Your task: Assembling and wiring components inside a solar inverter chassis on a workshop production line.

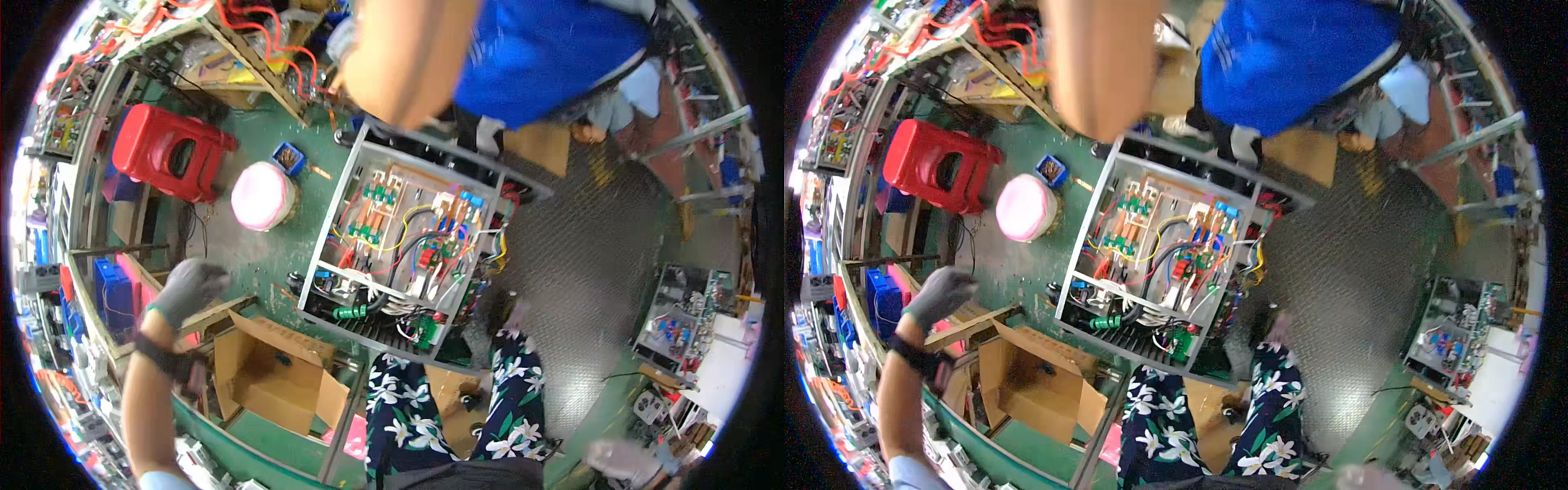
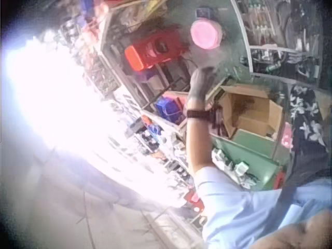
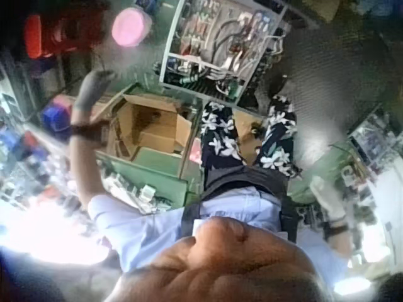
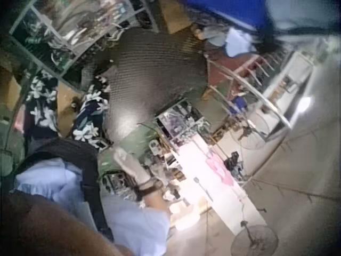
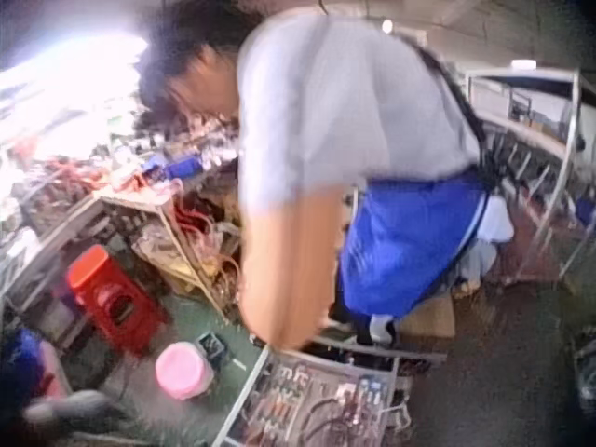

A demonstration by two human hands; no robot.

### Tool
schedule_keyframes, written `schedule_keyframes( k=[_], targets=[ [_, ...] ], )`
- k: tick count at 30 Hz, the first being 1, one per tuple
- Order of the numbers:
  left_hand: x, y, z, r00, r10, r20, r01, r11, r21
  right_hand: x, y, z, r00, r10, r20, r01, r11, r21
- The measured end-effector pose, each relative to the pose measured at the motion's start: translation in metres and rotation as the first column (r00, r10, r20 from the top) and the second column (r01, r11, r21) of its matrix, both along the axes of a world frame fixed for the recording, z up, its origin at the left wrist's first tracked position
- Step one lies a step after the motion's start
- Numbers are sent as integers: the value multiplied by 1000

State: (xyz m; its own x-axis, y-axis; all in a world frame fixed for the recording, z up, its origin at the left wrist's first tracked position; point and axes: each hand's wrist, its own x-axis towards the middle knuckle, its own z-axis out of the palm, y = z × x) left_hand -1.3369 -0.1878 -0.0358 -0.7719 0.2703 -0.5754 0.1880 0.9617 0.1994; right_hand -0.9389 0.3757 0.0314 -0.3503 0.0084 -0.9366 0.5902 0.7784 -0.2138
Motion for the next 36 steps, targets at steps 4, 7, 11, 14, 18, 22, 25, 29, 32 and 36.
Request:
schedule_keyframes(
  k=[4, 7, 11, 14, 18, 22, 25, 29, 32, 36],
  targets=[
    [16, 102, -177, 890, 455, 13, -454, 885, 101, -103, -2, -174, 957, -247, -153, 199, 941, -274],
    [62, 170, -295, 992, 57, -117, -80, 975, -205, -157, -70, -313, 782, -546, -300, 321, 766, -557],
    [77, 196, -379, 933, 81, -350, -195, 932, -305, -142, -160, -389, 809, -585, -57, 315, 513, -799],
    [77, 197, -404, 907, 103, -408, -226, 937, -266, -91, -182, -402, 805, -444, 393, 537, 263, -802],
    [82, 192, -409, 894, 126, -430, -235, 949, -210, -65, -190, -408, 904, -294, 311, 391, 274, -879],
    [68, 185, -404, 928, 34, -370, -109, 977, -186, -79, -186, -398, 820, -295, 491, 542, 125, -831],
    [70, 185, -400, 933, 16, -359, -95, 974, -204, -108, -169, -396, 819, -196, 540, 561, 72, -825],
    [79, 179, -392, 925, 80, -372, -152, 974, -168, -108, -163, -400, 652, -251, 716, 719, -95, -688],
    [66, 166, -375, 881, 117, -458, -209, 965, -156, -113, -157, -391, 645, -283, 709, 716, -101, -691],
    [46, 166, -379, 898, -118, -424, -25, 948, -318, -119, -152, -393, 591, -231, 773, 781, -78, -620]
  ],
)
